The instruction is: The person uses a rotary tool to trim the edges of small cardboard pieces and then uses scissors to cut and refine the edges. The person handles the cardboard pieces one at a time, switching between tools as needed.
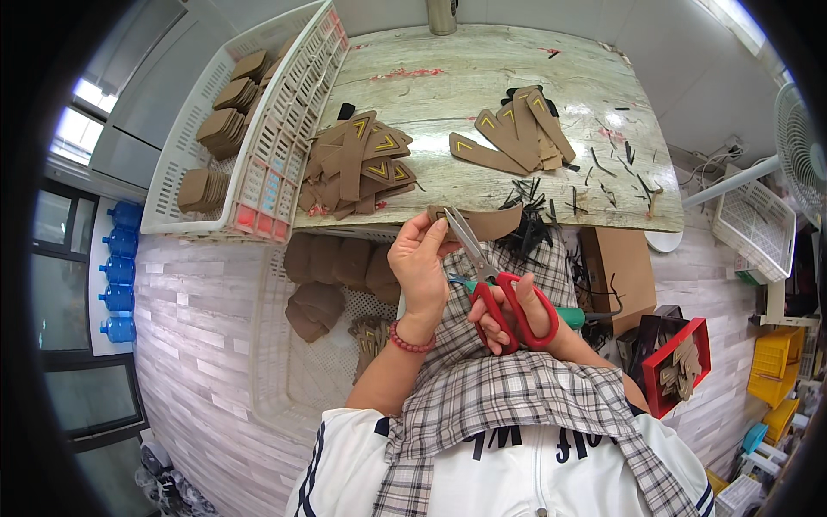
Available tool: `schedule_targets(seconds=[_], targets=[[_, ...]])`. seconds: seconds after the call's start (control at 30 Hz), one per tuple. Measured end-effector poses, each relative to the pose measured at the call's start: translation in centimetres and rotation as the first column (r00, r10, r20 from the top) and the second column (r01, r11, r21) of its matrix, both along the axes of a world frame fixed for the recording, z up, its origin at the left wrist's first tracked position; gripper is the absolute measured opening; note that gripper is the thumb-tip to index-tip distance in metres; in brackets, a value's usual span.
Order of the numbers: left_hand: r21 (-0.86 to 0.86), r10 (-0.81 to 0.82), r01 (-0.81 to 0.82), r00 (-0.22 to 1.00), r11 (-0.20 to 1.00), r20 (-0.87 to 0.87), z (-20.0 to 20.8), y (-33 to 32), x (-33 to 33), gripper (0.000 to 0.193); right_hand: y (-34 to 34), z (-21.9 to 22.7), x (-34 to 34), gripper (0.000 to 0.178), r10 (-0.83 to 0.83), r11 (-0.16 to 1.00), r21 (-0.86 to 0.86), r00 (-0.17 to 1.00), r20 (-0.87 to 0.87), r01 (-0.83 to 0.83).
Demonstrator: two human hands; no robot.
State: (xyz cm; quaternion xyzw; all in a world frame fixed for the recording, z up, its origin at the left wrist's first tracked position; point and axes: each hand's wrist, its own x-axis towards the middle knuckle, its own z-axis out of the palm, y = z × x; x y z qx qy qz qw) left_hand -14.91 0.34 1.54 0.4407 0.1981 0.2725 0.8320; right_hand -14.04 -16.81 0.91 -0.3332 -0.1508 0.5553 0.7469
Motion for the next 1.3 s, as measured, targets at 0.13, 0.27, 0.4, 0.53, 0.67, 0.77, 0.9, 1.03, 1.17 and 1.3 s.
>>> schedule_targets(seconds=[0.13,0.27,0.4,0.53,0.67,0.77,0.9,1.03,1.17,1.3], targets=[[0.026,-0.006,0.006,1.000,1.000,-0.013,-0.1,0.1,-0.2,0.019,0.0,0.0,0.0,0.085,-0.025,1.000,-0.014,0.998,0.055,0.026],[0.035,-0.016,0.016,1.000,0.999,0.002,0.0,0.0,-0.1,0.020,0.3,0.0,-0.3,0.080,-0.082,0.989,-0.104,0.978,0.194,0.103],[0.044,-0.013,0.013,1.000,0.999,-0.006,0.2,-0.2,-0.1,0.020,0.4,-0.1,-0.3,0.075,-0.095,0.981,-0.143,0.968,0.234,0.131],[0.054,0.008,-0.005,0.999,0.999,-0.038,0.4,-0.3,-0.1,0.015,0.5,0.3,-0.7,0.073,-0.116,0.967,-0.185,0.948,0.297,0.177],[0.055,0.007,-0.004,0.999,0.998,-0.052,0.4,-0.4,0.0,0.016,0.5,0.1,-0.8,0.074,-0.126,0.959,-0.197,0.930,0.345,0.203],[0.055,0.001,0.003,0.998,0.998,-0.056,0.5,-0.5,0.0,0.016,0.6,0.3,-0.9,0.074,-0.129,0.953,-0.213,0.927,0.352,0.213],[0.052,-0.004,0.008,0.997,0.999,-0.074,0.6,-0.5,-0.1,0.016,0.6,0.2,-1.0,0.074,-0.138,0.952,-0.220,0.940,0.312,0.212],[0.067,0.031,-0.028,0.998,0.997,-0.045,0.6,-0.4,0.1,0.016,0.6,0.5,-0.6,0.073,-0.118,0.962,-0.193,0.934,0.336,0.191],[0.275,0.186,-0.169,0.982,0.946,-0.038,-0.3,1.1,0.3,0.016,0.0,0.0,-0.1,0.071,-0.125,0.962,-0.189,0.930,0.347,0.199],[0.732,0.301,-0.279,0.948,0.622,0.105,0.8,1.7,-0.3,0.016,-0.2,0.8,-0.2,0.061,-0.191,0.949,-0.186,0.932,0.308,0.256]])
